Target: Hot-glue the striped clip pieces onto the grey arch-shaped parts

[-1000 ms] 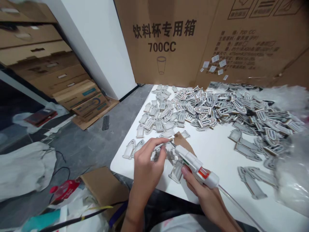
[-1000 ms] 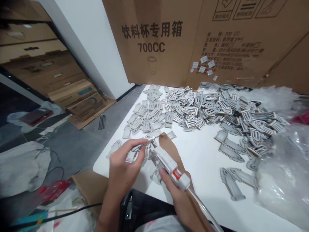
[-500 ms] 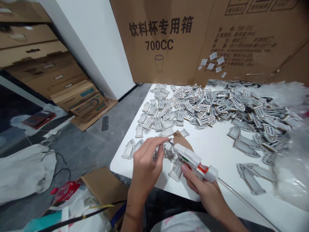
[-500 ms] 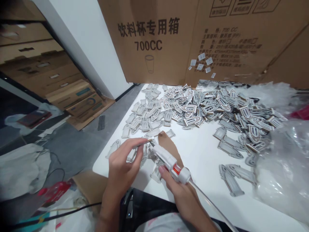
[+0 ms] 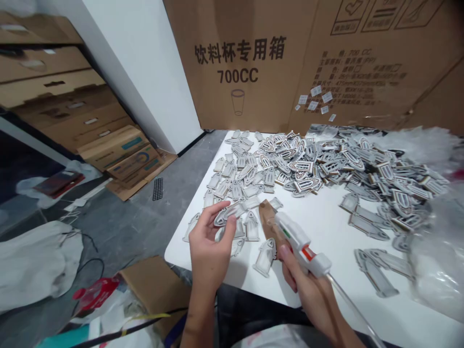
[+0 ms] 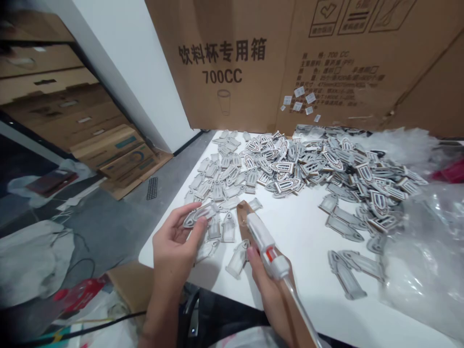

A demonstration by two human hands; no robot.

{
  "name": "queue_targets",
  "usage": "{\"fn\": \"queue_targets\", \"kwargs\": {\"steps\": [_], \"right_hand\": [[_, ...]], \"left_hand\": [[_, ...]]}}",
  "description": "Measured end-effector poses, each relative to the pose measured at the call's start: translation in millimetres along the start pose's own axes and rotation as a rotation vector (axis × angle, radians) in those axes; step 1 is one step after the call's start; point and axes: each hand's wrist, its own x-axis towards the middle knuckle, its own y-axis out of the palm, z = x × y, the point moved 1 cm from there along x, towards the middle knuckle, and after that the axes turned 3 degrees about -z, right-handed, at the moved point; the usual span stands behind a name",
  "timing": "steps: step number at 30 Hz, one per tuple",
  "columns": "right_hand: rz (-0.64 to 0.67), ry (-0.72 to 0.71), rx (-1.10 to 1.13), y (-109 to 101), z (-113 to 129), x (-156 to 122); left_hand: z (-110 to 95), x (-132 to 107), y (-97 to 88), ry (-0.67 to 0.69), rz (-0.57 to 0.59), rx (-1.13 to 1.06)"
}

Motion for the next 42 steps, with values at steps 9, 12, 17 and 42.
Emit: {"fn": "queue_targets", "kwargs": {"steps": [9, 12, 17, 42], "right_hand": [[0.078, 0.039, -0.051, 9, 9, -4], [0.072, 0.05, -0.049, 9, 8, -5], [0.029, 0.011, -0.028, 7, 6, -6], [0.013, -0.509, -0.451, -24, -23, -8]], "left_hand": [[4, 2, -0.5, -0.132, 0.062, -0.212], [3, 2, -0.6, -0.15, 0.064, -0.23], [2, 1, -1.2, -0.188, 0.064, -0.248], [-7, 3, -8.8, -0.235, 0.062, -0.273]]}}
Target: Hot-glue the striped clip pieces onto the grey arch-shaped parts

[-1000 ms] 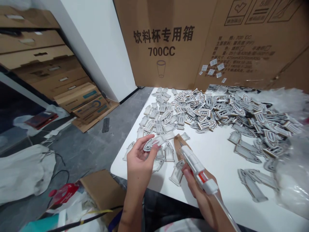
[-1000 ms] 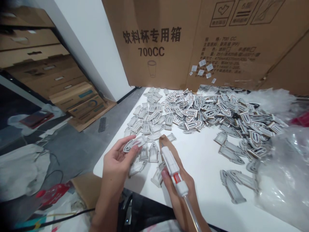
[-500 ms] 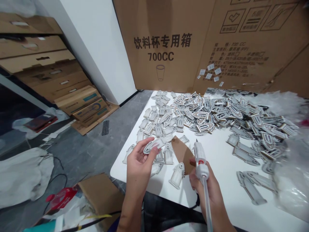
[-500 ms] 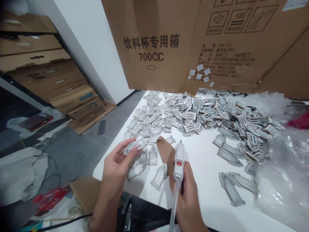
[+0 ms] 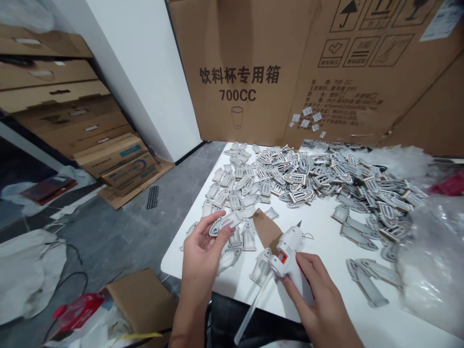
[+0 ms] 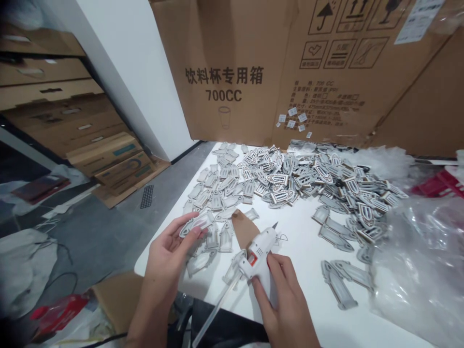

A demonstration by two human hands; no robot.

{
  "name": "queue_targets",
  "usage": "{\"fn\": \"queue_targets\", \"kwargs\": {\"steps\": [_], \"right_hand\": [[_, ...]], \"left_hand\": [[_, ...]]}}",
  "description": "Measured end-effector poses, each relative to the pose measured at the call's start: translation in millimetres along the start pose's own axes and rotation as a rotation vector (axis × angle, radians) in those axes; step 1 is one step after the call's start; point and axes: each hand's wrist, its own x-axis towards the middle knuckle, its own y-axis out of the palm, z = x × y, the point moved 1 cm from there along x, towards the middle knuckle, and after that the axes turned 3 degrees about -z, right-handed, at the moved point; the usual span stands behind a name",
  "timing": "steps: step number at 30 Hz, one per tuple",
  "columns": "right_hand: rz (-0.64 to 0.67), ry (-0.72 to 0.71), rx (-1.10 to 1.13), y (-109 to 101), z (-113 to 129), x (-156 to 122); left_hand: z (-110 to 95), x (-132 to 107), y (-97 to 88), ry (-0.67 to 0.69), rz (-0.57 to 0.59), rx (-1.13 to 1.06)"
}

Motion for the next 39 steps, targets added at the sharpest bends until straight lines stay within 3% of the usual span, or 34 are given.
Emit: {"fn": "queue_targets", "kwargs": {"steps": [9, 18, 24, 31, 39], "right_hand": [[-0.084, -0.198, -0.29, -9, -16, -13], [0.0, -0.183, -0.457, -10, -21, -10], [0.018, -0.052, -0.399, -1, -11, 0], [-0.052, 0.003, -0.241, 2, -11, -1], [-0.188, -0.018, -0.169, 0, -8, -3]], "left_hand": [[-5, -6, 1.7, -0.032, 0.07, -0.078], [-12, -13, 9.1, -0.01, 0.04, -0.135], [-13, -14, 9.9, -0.06, 0.064, -0.225], [-2, -8, 7.9, -0.08, 0.108, -0.251], [0, -1, -0.7, -0.055, 0.026, -0.131]]}}
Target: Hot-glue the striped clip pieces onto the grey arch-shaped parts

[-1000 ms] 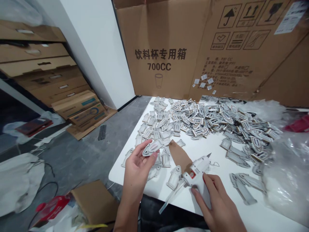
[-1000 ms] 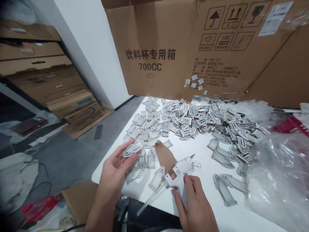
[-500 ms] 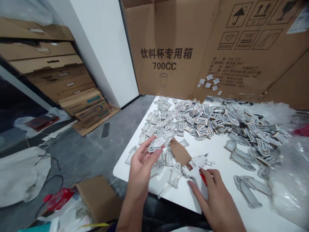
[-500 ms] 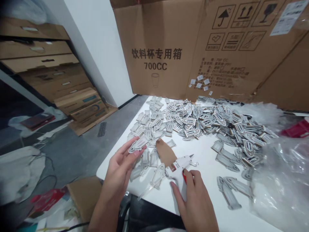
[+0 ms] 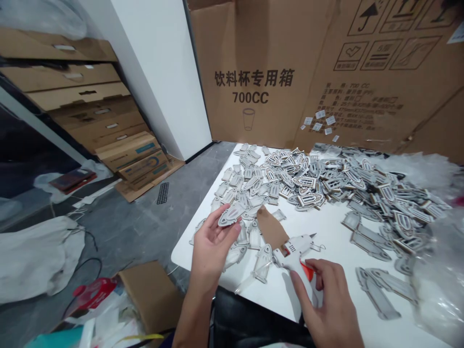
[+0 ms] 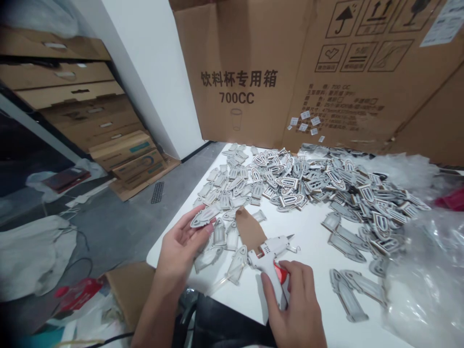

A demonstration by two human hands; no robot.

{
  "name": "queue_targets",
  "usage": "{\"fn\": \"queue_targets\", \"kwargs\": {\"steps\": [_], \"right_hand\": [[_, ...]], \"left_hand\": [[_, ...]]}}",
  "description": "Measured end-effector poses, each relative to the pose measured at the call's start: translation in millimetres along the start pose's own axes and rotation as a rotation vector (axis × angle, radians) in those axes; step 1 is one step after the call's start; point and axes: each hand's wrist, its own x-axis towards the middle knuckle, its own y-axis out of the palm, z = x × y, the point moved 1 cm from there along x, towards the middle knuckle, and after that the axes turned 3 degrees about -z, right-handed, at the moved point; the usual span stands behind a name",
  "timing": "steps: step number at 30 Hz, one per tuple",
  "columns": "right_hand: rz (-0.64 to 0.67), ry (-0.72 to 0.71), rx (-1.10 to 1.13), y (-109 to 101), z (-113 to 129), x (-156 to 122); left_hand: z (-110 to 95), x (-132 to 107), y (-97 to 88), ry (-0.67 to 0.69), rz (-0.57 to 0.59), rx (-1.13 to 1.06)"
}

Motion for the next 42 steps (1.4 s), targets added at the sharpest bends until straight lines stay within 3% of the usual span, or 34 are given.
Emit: {"fn": "queue_targets", "kwargs": {"steps": [7, 14, 22, 27, 37, 42], "right_hand": [[-0.092, -0.045, 0.03, 0, 3, 0], [-0.08, -0.056, 0.175, 1, 8, -9], [0.024, -0.178, 0.216, 1, -3, -10], [0.033, -0.245, 0.142, 2, -6, -8], [-0.069, -0.233, 0.091, 3, -1, -9], [-0.064, -0.235, 0.086, 3, 0, -7]], "left_hand": [[0, 5, -12.2, -0.004, -0.13, 0.141], [5, 17, -7.2, 0.085, -0.105, 0.33], [-16, 53, 6.1, 0.225, -0.072, 0.51], [-23, 77, 16.7, 0.275, 0.019, 0.626], [-12, 106, 33.8, 0.328, 0.175, 0.766], [-7, 122, 43.0, 0.338, 0.417, 0.817]]}}
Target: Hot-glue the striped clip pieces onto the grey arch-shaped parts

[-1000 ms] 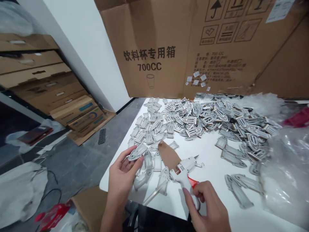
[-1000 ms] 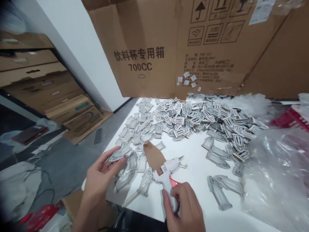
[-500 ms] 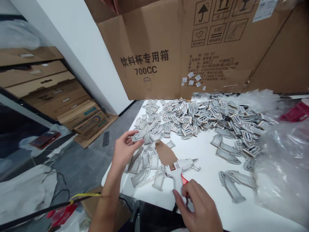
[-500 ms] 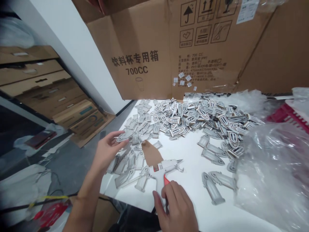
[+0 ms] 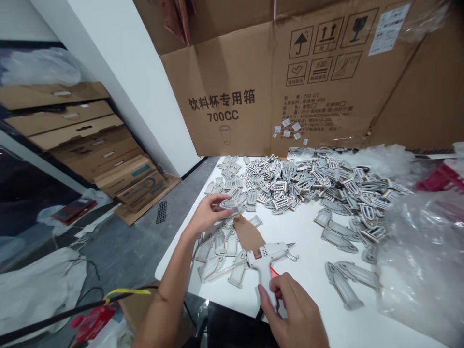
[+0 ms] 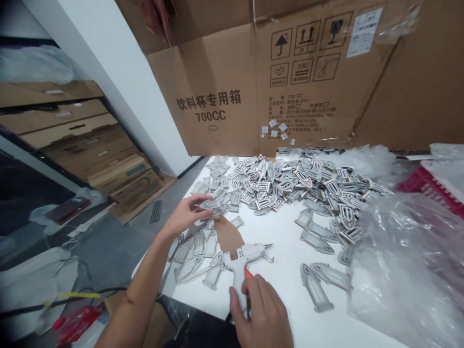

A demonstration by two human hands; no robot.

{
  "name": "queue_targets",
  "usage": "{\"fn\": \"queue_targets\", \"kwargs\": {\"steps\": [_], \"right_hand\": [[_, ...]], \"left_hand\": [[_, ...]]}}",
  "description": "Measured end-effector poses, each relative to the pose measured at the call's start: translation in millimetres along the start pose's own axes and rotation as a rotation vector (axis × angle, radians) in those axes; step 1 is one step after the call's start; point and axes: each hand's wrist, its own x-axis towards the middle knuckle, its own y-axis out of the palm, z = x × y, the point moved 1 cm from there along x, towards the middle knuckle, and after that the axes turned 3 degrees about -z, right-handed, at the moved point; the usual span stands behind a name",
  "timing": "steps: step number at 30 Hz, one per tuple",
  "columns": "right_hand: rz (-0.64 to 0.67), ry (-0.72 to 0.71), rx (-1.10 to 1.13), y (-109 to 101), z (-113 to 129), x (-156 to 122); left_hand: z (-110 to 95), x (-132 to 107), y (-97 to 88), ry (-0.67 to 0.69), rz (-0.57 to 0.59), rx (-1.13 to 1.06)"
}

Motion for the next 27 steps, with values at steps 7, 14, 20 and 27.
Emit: {"fn": "queue_targets", "kwargs": {"steps": [7, 14, 20, 27], "right_hand": [[-0.015, -0.004, -0.011, -4, 5, 5], [-0.018, -0.018, -0.022, -4, 4, 2], [-0.025, -0.001, -0.07, -7, 10, 3], [-0.006, 0.102, -0.258, -6, 20, 1]], "left_hand": [[5, 14, 5.2, 0.149, 0.107, 0.197], [-17, -27, -12.9, 0.182, 0.051, 0.25], [-57, -107, -16.0, 0.162, 0.056, 0.201], [-53, -185, -3.1, -0.127, 0.0, 0.236]]}}
